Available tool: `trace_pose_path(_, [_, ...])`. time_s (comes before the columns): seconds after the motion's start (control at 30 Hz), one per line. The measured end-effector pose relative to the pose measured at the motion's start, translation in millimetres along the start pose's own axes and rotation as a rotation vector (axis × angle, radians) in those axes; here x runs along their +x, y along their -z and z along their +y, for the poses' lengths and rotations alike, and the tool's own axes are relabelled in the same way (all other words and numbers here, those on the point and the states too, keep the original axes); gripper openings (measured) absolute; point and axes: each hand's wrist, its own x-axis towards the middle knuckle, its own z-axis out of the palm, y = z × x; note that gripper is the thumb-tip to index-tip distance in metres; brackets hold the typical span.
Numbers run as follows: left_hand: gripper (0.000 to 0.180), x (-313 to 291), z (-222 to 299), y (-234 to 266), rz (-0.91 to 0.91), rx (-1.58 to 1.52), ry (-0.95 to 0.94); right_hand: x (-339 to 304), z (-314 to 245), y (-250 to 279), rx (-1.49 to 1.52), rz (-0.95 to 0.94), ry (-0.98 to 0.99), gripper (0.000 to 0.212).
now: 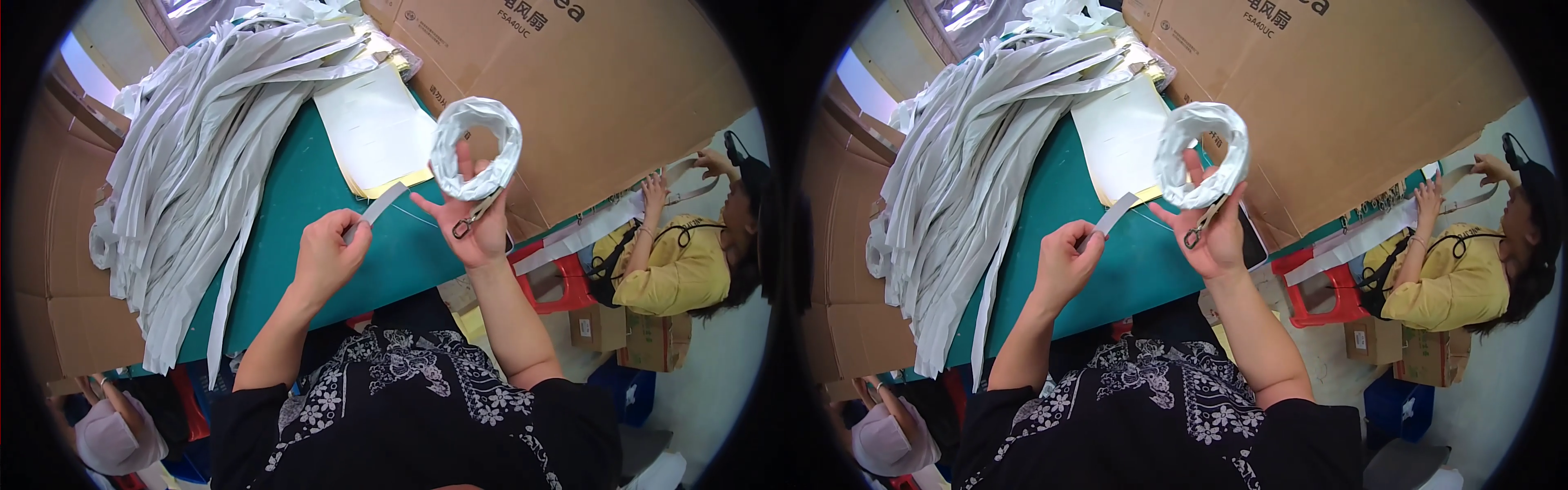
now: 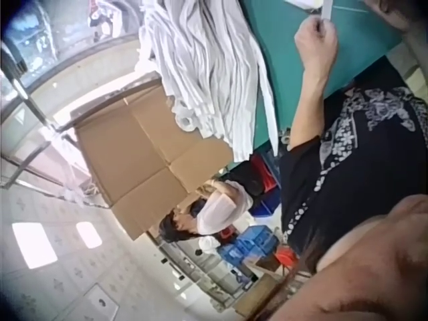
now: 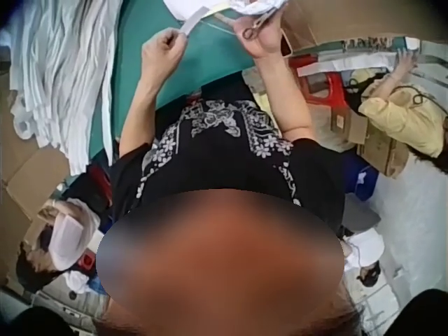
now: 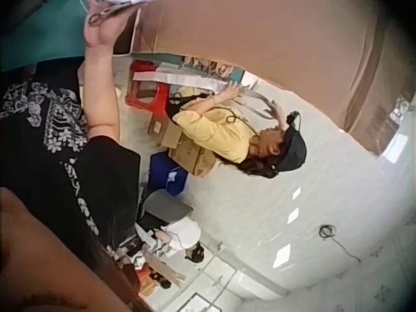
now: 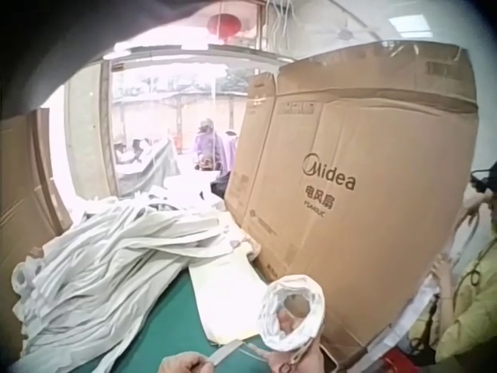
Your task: Folding and rolling long white fabric straps into bundles at a manufacturing workbench.
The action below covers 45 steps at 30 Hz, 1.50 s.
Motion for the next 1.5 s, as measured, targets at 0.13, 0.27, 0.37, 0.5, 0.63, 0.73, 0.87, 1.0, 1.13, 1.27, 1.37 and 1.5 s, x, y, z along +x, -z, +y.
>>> trace_pose_path(0.13, [0.017, 1, 1, 7, -0.143, -0.06, 0.13, 9, 6, 13, 0.078, -0.303, -0.081, 0.025])
trace_pose_path(0.27, [0.017, 3, 2, 15, -0.276, -0.313, 0.302, 8, 7, 16, 0.155, -0.435, -0.197, 0.017])
trace_pose_path(0.37, [0.016, 3, -4, 18, -0.313, -0.351, 0.36, 6, 9, 19, 0.183, -0.474, -0.254, 0.016])
trace_pose_path(0.5, [0.017, 3, -17, 15, -0.339, -0.315, 0.31, 2, 15, 15, 0.213, -0.359, -0.25, 0.015])
trace_pose_path(0.63, [0.02, 1, -40, 27, -0.323, -0.247, 0.301, 4, 4, 23, 0.381, -0.247, -0.22, 0.015])
trace_pose_path(0.73, [0.016, -3, -75, 68, -0.072, -0.283, 0.307, 3, -20, 30, -0.205, -0.084, -0.187, 0.025])
trace_pose_path(0.87, [0.008, -15, -44, 84, -0.018, -0.582, 0.235, 2, -28, 13, -1.457, -0.153, -0.11, 0.038])
trace_pose_path(1.0, [0.011, -20, 7, 38, -0.189, -0.671, 0.103, 1, -15, -14, -1.571, -0.206, 0.0, 0.039])
trace_pose_path(1.13, [0.009, -20, 0, 6, -0.243, -0.672, 0.14, -9, 1, -29, -1.614, -0.223, 0.107, 0.034])
trace_pose_path(1.27, [0.014, -21, -5, -2, -0.223, -0.608, 0.139, -12, 3, -33, -1.676, -0.276, 0.156, 0.029])
trace_pose_path(1.37, [0.02, -22, -6, 3, -0.251, -0.482, 0.133, -13, 7, -30, -1.637, -0.296, 0.157, 0.027])
trace_pose_path(1.5, [0.024, -19, -7, 9, -0.321, -0.318, 0.129, -14, 10, -30, -1.644, -0.344, 0.082, 0.025])
